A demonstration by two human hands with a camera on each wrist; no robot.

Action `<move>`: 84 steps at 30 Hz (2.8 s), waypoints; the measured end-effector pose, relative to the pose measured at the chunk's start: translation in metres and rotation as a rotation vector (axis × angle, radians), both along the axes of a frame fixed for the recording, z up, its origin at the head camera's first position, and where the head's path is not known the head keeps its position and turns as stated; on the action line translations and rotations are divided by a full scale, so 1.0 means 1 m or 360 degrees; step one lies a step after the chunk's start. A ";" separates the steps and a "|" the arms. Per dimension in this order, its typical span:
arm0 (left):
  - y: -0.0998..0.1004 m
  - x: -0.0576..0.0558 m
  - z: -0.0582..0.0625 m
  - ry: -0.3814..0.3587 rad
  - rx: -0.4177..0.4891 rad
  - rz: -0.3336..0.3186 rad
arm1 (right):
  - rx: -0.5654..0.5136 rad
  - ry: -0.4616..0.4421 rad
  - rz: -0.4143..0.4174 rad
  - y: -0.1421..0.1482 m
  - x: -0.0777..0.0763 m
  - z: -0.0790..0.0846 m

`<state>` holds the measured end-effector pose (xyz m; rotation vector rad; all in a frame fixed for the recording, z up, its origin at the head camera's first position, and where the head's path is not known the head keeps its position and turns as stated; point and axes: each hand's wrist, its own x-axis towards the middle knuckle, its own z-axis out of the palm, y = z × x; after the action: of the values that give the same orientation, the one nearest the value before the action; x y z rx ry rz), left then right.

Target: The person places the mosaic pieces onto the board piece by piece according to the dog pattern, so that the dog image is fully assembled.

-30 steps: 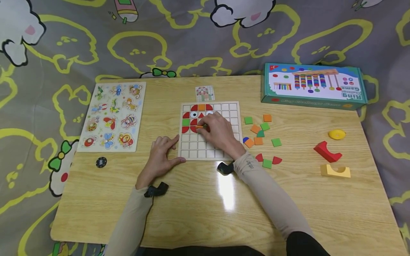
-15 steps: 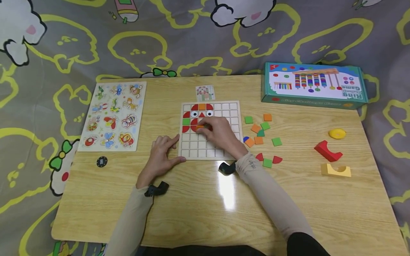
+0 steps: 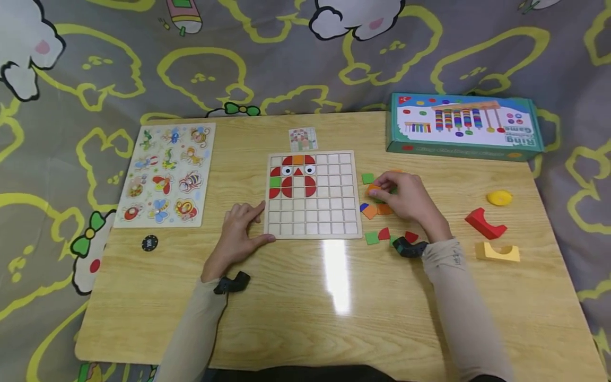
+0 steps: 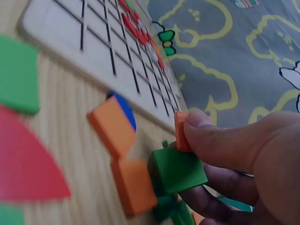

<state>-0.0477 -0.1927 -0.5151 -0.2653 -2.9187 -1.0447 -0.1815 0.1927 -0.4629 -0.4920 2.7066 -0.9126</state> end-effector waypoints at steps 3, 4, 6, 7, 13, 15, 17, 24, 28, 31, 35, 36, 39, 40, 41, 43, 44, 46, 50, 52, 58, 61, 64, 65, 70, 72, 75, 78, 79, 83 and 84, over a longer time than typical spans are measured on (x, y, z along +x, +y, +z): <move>-0.001 0.000 0.001 -0.0004 0.0004 0.0009 | 0.0010 -0.0004 -0.0024 0.007 0.002 -0.001; -0.001 0.000 0.001 -0.0002 0.0008 0.0008 | -0.0001 0.0002 -0.0036 0.007 0.003 -0.001; 0.000 0.000 0.001 -0.0003 0.0003 0.0001 | -0.0044 0.0035 -0.0058 0.004 0.004 -0.002; 0.000 0.000 0.000 0.0000 0.0004 0.0000 | -0.0072 0.0052 -0.0066 0.001 0.004 -0.003; -0.001 0.000 -0.001 0.0011 0.0021 -0.0003 | -0.0327 0.0079 -0.0039 -0.036 0.003 -0.009; -0.001 0.000 -0.001 0.0010 0.0017 -0.0005 | -0.0402 0.0065 -0.0002 -0.051 0.003 -0.011; -0.001 -0.001 -0.001 0.0010 0.0016 -0.0006 | -0.0462 0.0035 0.0016 -0.065 0.004 -0.013; -0.001 0.000 0.000 0.0018 0.0029 -0.0003 | -0.0608 -0.0002 -0.0006 -0.108 0.003 -0.022; -0.002 0.000 -0.001 0.0012 0.0020 -0.0006 | -0.0615 -0.0025 0.0030 -0.123 0.004 -0.024; -0.002 0.000 -0.001 0.0019 0.0017 -0.0013 | -0.0557 0.0009 0.0124 -0.130 0.005 -0.023; -0.002 0.000 -0.001 0.0034 0.0014 -0.0018 | -0.0457 0.0148 0.0232 -0.135 0.004 -0.025; -0.003 0.000 -0.001 0.0037 0.0012 -0.0018 | -0.0437 0.0172 0.0246 -0.135 0.004 -0.026; -0.002 0.000 -0.001 0.0044 0.0009 -0.0020 | -0.0374 0.0200 0.0267 -0.136 0.004 -0.027; -0.002 -0.001 -0.002 0.0046 0.0011 -0.0020 | -0.0351 0.0192 0.0273 -0.136 0.004 -0.028; -0.002 -0.001 -0.002 0.0050 0.0010 -0.0019 | -0.0332 0.0181 0.0282 -0.137 0.004 -0.028; -0.002 -0.001 -0.002 0.0055 0.0014 -0.0018 | -0.0300 0.0159 0.0298 -0.138 0.004 -0.027; -0.002 -0.001 -0.002 0.0058 0.0015 -0.0018 | -0.0287 0.0153 0.0305 -0.138 0.004 -0.027; -0.002 -0.001 -0.003 0.0059 0.0012 -0.0017 | -0.0263 0.0150 0.0314 -0.138 0.004 -0.026; -0.002 -0.001 -0.004 0.0063 0.0005 -0.0025 | -0.0249 0.0170 0.0318 -0.138 0.005 -0.026; -0.002 -0.001 -0.004 0.0065 0.0008 -0.0025 | -0.0251 0.0183 0.0325 -0.138 0.005 -0.026; -0.002 0.000 -0.003 0.0050 0.0009 -0.0012 | -0.0232 0.0178 0.0327 -0.141 0.004 -0.025; -0.002 0.000 -0.002 0.0043 0.0010 -0.0006 | -0.0228 0.0171 0.0332 -0.142 0.004 -0.024; -0.002 0.000 -0.001 0.0038 0.0010 -0.0002 | -0.0252 0.0187 0.0339 -0.139 0.004 -0.022; -0.001 0.000 -0.001 0.0038 0.0009 -0.0002 | -0.0261 0.0196 0.0335 -0.137 0.004 -0.021; 0.000 0.000 -0.001 0.0036 0.0011 -0.0004 | -0.0316 0.0265 0.0253 -0.107 0.003 -0.013; -0.001 0.001 -0.001 0.0030 0.0010 0.0001 | -0.0309 0.0274 0.0196 -0.087 0.001 -0.010; 0.000 0.002 0.001 0.0014 0.0017 0.0009 | -0.0250 0.0282 0.0100 -0.051 -0.002 -0.005; 0.000 0.003 0.002 0.0006 0.0025 0.0019 | -0.0184 0.0255 0.0016 -0.017 -0.003 -0.004; 0.000 0.004 0.002 0.0003 0.0026 0.0019 | -0.0158 0.0247 -0.0008 -0.006 -0.002 -0.003; 0.002 0.004 0.003 0.0003 0.0044 0.0009 | -0.0060 0.0150 -0.0054 0.024 0.004 -0.004; 0.002 0.004 0.003 0.0007 0.0041 0.0007 | -0.0037 0.0136 -0.0050 0.029 0.005 -0.005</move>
<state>-0.0441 -0.1903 -0.5120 -0.2600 -2.8981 -1.0789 -0.1761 0.2222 -0.4680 -0.5055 2.7910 -0.9531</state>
